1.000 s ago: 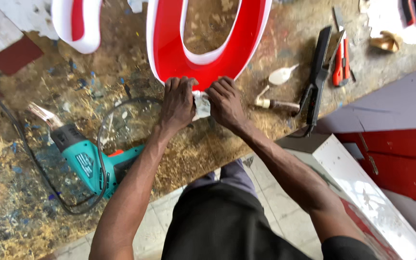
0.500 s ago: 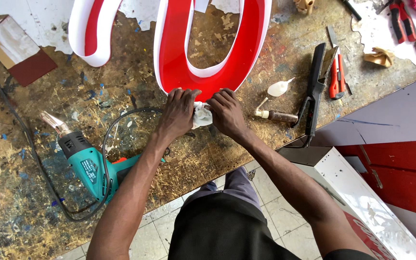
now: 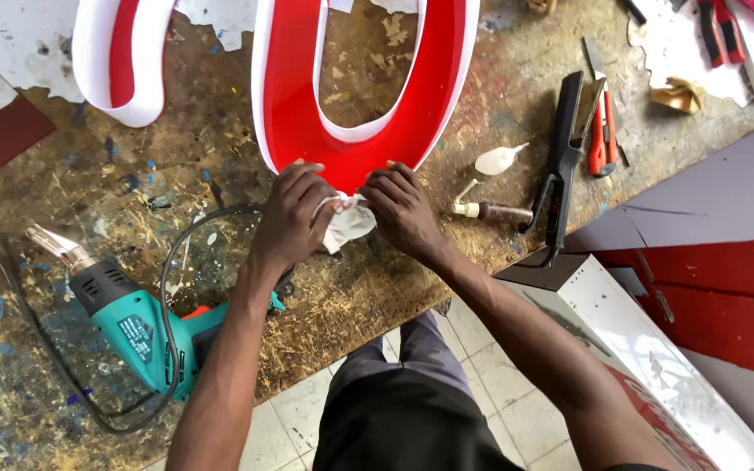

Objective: The person assembles a large red and white letter '2' on a workbench. They apply glue to the edges, press the pieces together, and wipe away excess glue with a cloth. They also use a metal file to smooth the edges of the assembled letter.

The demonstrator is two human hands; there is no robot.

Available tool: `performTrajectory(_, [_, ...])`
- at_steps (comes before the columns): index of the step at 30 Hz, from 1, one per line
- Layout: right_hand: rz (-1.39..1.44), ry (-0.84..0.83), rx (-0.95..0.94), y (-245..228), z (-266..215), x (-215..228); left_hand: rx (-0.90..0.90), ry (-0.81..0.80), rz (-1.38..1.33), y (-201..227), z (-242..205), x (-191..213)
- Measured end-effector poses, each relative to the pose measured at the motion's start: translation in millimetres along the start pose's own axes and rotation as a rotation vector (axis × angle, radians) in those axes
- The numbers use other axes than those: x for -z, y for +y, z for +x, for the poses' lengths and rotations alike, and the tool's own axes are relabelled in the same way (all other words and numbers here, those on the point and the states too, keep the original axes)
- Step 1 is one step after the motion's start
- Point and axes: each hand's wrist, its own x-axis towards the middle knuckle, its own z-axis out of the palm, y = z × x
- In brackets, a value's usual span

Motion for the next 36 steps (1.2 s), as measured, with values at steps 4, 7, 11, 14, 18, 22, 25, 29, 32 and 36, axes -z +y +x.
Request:
performTrajectory(4, [-0.012, 0.008, 0.018, -3.1, 2.5, 0.6, 0.053, 0.148, 0.119, 13.1, -22.9, 2.5])
performTrajectory(7, [-0.074, 0.091, 0.059, 0.2, -3.0, -2.9, 0.144, 0.346, 0.200, 23.9, -41.3, -7.8])
performTrajectory(11, [-0.181, 0.189, 0.016, -4.3, -16.0, 2.8, 0.250, 0.304, 0.151, 39.9, -72.0, -24.7])
performTrajectory(14, [-0.153, 0.190, -0.055, -3.5, -46.6, -5.4, 0.275, 0.182, 0.070, 59.6, -74.6, -18.7])
performTrajectory(18, [-0.037, 0.056, -0.140, -35.9, -47.6, 17.7, 0.290, 0.057, 0.025, 79.2, -64.0, -6.8])
performTrajectory(22, [-0.028, -0.039, -0.176, -54.4, -70.0, 15.2, 0.290, 0.076, 0.026, 73.3, -65.2, -14.8])
performTrajectory(25, [0.041, -0.071, -0.207, -66.9, -68.3, 19.0, 0.340, 0.133, -0.007, 77.4, -53.5, -7.8])
performTrajectory(29, [0.214, -0.132, -0.279, -73.0, -88.8, 1.0, 0.457, 0.070, -0.170, 79.6, -53.2, -1.9])
performTrajectory(32, [0.319, -0.182, -0.343, -70.4, -104.3, -10.9, 0.548, -0.083, -0.313, 90.2, -49.5, 18.6])
performTrajectory(36, [0.215, -0.166, -0.485, -70.3, -91.2, 1.4, 0.490, -0.162, -0.270, 83.0, -53.5, 20.2])
